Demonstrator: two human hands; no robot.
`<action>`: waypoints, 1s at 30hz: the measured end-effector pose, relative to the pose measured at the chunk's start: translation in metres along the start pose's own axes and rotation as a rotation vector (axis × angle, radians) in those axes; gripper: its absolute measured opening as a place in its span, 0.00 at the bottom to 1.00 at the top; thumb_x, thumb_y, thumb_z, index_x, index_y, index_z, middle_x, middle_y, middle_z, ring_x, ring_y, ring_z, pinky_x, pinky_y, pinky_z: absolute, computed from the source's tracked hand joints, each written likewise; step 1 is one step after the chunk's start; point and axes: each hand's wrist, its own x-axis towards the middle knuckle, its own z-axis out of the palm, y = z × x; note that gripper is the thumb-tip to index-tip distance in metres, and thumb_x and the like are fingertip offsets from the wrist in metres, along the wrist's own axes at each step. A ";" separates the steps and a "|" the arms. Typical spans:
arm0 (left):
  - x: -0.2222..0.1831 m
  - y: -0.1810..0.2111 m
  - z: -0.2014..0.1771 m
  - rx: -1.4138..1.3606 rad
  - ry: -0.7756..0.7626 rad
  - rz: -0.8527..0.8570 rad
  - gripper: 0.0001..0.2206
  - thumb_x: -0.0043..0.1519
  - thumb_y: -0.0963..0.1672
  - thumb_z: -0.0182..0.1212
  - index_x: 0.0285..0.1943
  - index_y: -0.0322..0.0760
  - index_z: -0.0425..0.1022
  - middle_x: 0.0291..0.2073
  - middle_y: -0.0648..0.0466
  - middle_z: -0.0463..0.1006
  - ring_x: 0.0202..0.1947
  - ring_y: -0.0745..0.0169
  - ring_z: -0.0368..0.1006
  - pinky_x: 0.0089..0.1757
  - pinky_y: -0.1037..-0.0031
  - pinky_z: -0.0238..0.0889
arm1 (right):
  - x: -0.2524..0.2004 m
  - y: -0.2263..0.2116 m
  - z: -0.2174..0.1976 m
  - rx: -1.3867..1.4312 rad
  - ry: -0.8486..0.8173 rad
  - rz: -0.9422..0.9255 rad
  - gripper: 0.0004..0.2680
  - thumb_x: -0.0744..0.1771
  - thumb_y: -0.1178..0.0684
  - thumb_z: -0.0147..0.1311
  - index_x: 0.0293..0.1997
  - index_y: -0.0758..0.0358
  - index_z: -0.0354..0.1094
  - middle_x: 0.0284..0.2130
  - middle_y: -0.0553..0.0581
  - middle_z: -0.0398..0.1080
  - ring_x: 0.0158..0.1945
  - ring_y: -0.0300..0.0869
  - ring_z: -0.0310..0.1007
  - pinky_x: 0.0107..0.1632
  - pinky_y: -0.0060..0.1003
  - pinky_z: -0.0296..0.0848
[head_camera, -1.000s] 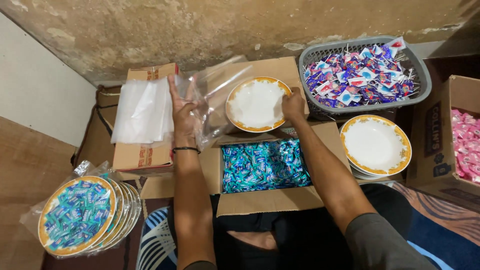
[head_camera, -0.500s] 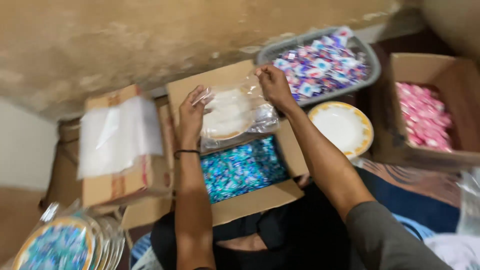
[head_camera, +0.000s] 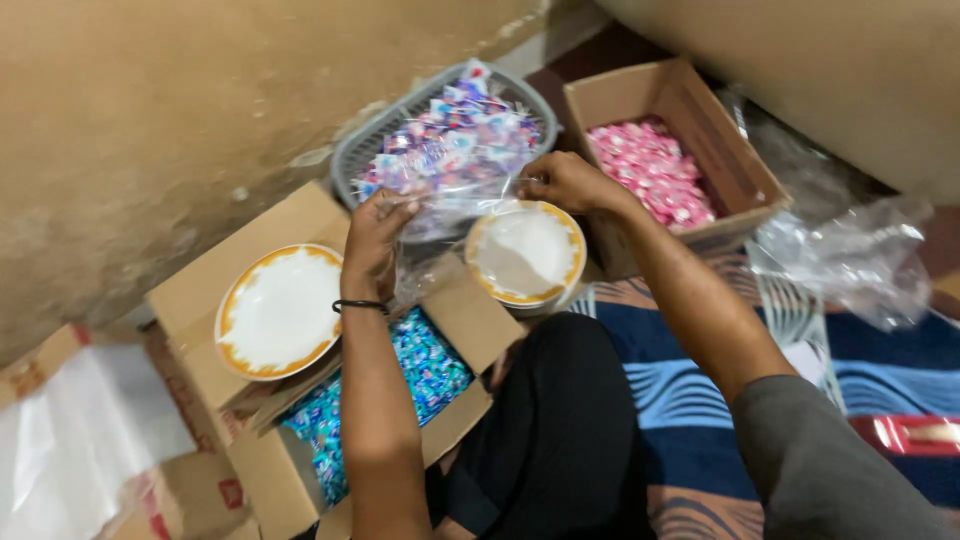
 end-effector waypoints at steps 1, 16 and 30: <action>-0.009 0.004 0.017 -0.003 -0.024 -0.013 0.07 0.59 0.39 0.67 0.34 0.43 0.72 0.28 0.63 0.78 0.31 0.76 0.72 0.40 0.82 0.62 | -0.013 0.015 -0.004 0.003 0.013 0.025 0.08 0.66 0.46 0.59 0.43 0.54 0.78 0.35 0.65 0.76 0.43 0.63 0.75 0.47 0.55 0.70; 0.043 -0.124 0.194 -0.041 -0.101 -0.205 0.15 0.54 0.36 0.69 0.50 0.30 0.75 0.36 0.44 0.80 0.28 0.53 0.81 0.28 0.70 0.77 | -0.125 0.124 -0.061 1.173 0.436 0.477 0.23 0.66 0.27 0.53 0.57 0.54 0.61 0.42 0.51 0.68 0.45 0.44 0.72 0.46 0.43 0.75; 0.034 -0.203 0.323 0.503 0.145 0.241 0.19 0.58 0.40 0.63 0.60 0.39 0.72 0.49 0.38 0.80 0.52 0.35 0.76 0.51 0.54 0.71 | -0.203 0.138 -0.083 0.659 0.512 0.531 0.14 0.65 0.60 0.57 0.54 0.62 0.58 0.39 0.57 0.64 0.33 0.44 0.70 0.25 0.35 0.71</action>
